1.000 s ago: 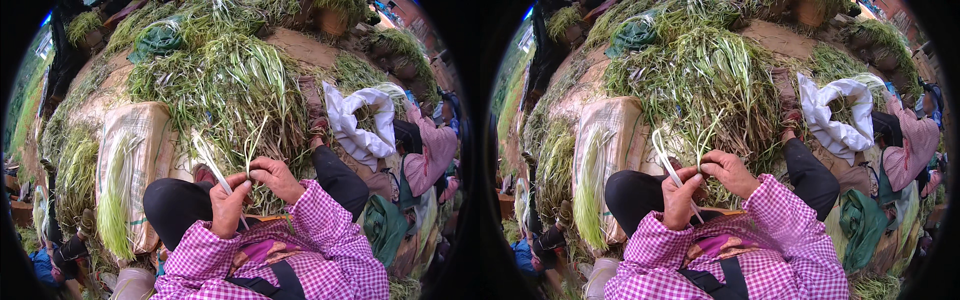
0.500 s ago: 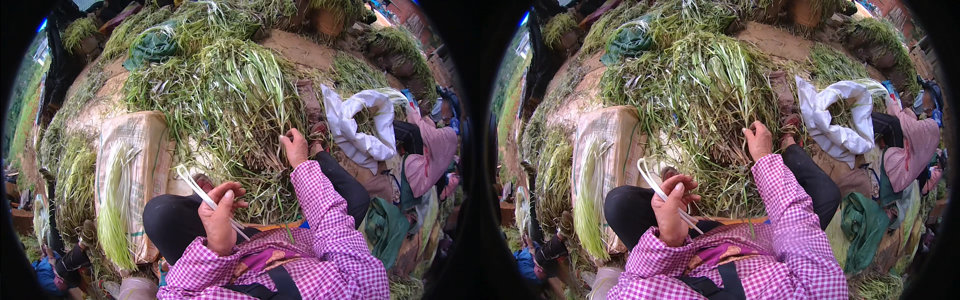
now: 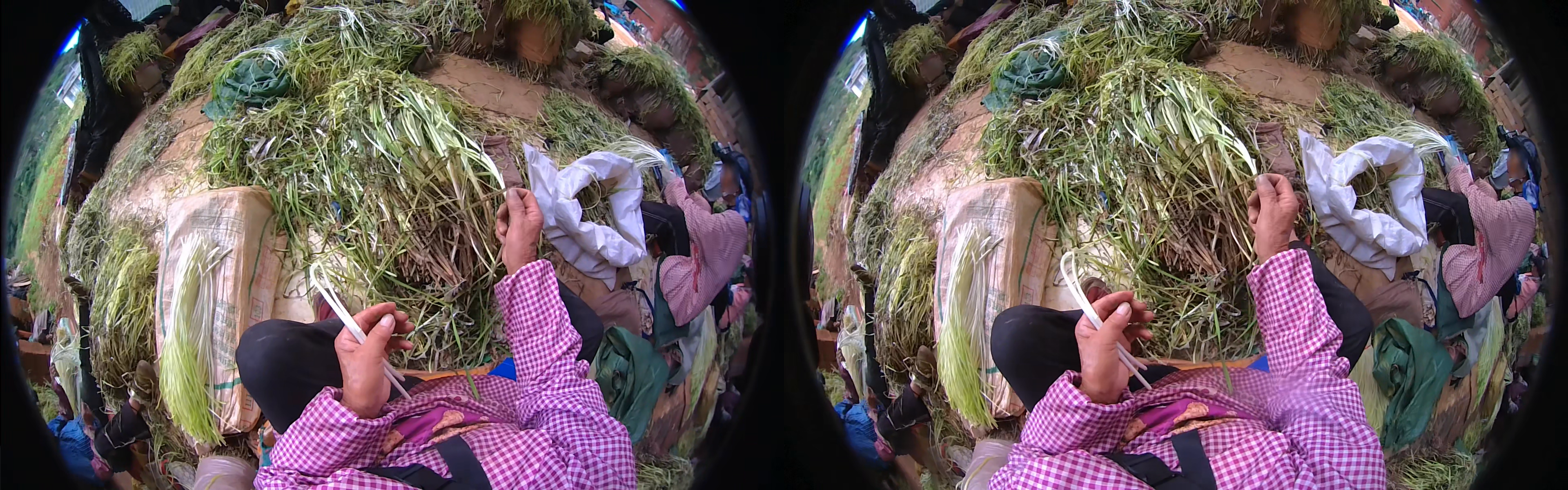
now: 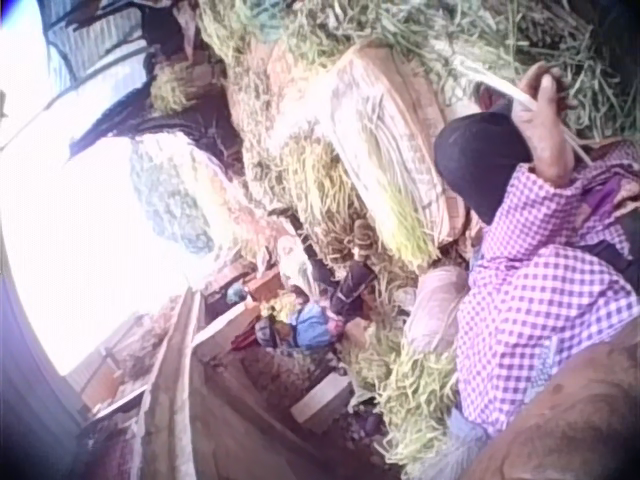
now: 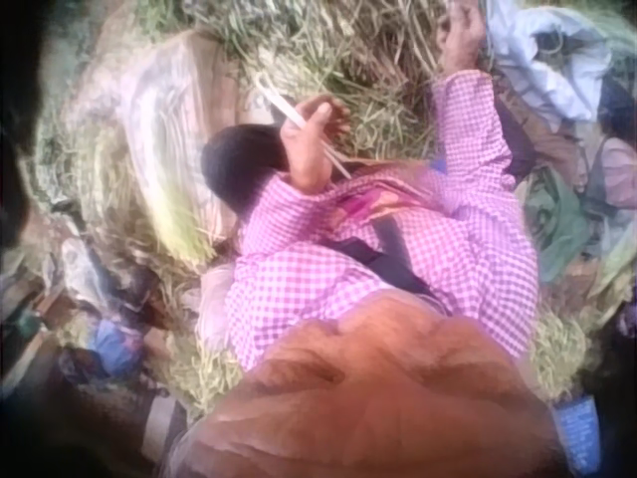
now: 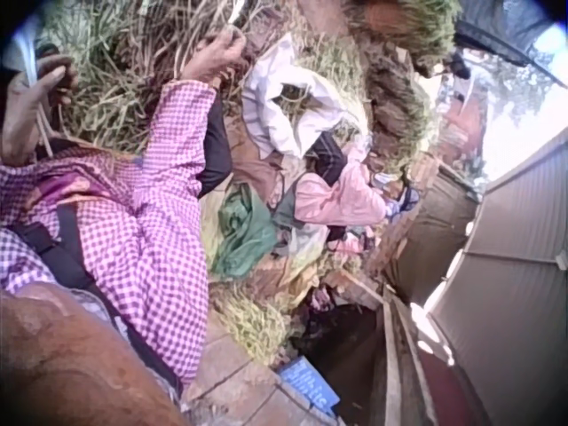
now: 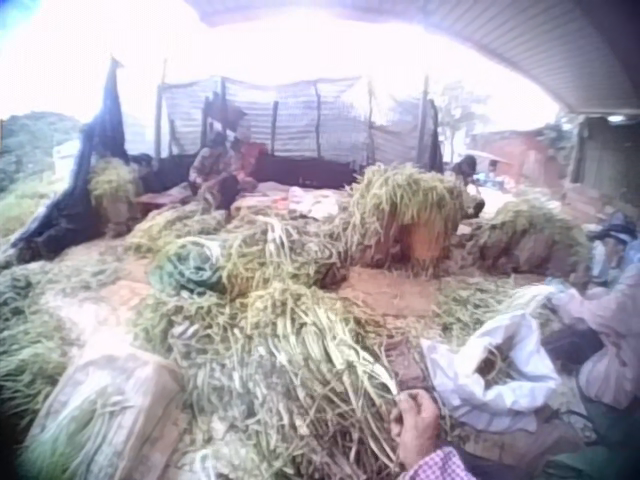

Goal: The person sits on the ground and sorts long green stalks by hand, separating them into bundles and placing them into a sack. The person repeatedly picks up stalks, aligns them, and transfers them to a nearby pile or bag.

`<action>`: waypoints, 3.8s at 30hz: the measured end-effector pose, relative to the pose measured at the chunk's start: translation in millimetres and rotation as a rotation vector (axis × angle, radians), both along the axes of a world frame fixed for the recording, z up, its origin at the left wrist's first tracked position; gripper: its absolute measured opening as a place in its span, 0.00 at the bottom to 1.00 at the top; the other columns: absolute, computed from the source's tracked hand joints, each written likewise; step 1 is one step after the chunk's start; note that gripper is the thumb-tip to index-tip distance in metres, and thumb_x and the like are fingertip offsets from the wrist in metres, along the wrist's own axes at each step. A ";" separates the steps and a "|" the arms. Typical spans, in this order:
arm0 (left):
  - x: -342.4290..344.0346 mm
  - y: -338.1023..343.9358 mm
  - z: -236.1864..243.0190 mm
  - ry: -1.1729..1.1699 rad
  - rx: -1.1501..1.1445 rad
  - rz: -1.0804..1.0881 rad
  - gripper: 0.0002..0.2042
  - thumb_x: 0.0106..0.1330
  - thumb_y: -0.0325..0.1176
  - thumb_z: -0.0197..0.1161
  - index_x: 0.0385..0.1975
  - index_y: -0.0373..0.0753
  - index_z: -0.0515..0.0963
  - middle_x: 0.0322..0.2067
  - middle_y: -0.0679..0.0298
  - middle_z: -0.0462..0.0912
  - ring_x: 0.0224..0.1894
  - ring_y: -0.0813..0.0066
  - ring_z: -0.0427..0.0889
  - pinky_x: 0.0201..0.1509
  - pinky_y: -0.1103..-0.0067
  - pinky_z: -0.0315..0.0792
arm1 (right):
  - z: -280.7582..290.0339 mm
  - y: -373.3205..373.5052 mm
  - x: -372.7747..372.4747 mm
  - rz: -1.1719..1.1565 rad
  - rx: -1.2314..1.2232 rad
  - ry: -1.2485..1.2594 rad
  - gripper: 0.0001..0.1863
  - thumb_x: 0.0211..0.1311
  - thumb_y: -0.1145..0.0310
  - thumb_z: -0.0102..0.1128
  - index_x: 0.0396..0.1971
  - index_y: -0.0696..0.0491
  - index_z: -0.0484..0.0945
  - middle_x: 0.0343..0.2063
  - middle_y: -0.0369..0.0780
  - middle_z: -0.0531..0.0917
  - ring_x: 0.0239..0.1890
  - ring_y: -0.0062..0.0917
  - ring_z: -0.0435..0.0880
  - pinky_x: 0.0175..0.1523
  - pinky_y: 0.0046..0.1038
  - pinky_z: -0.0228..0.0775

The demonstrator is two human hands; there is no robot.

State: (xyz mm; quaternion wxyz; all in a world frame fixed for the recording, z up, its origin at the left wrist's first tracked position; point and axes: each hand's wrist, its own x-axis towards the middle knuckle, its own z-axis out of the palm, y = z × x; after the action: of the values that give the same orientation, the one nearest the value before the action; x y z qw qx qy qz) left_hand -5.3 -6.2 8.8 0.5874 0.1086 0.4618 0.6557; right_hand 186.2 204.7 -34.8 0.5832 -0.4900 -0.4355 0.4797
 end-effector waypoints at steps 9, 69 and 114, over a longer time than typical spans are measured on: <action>9.3 10.3 -9.1 0.067 -0.055 -0.068 0.09 0.65 0.27 0.55 0.42 0.32 0.73 0.31 0.58 0.81 0.31 0.70 0.81 0.26 0.81 0.76 | 2.1 -32.8 13.7 0.186 -0.003 0.285 0.03 0.64 0.71 0.52 0.34 0.53 0.73 0.23 0.35 0.79 0.19 0.15 0.76 0.16 0.14 0.65; 13.1 37.3 -10.2 -0.018 0.109 0.167 0.08 0.62 0.23 0.57 0.40 0.33 0.71 0.31 0.52 0.81 0.31 0.64 0.82 0.28 0.74 0.80 | -32.8 -77.9 52.9 0.141 0.156 -0.763 0.15 0.56 0.70 0.59 0.42 0.62 0.75 0.38 0.44 0.76 0.35 0.31 0.79 0.42 0.29 0.70; 35.3 24.3 -13.0 0.016 0.210 0.101 0.06 0.62 0.23 0.58 0.38 0.33 0.75 0.31 0.56 0.81 0.34 0.67 0.82 0.32 0.76 0.80 | 8.1 -139.6 8.1 0.293 -0.274 -0.051 0.03 0.61 0.76 0.50 0.30 0.58 0.71 0.24 0.35 0.78 0.25 0.16 0.77 0.32 0.19 0.72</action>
State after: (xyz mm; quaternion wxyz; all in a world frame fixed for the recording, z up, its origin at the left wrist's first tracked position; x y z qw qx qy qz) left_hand 30.0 18.1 -4.2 0.5353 0.1514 0.4000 0.7284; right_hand 194.3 65.1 -26.7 0.4240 -0.5080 -0.4474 0.6016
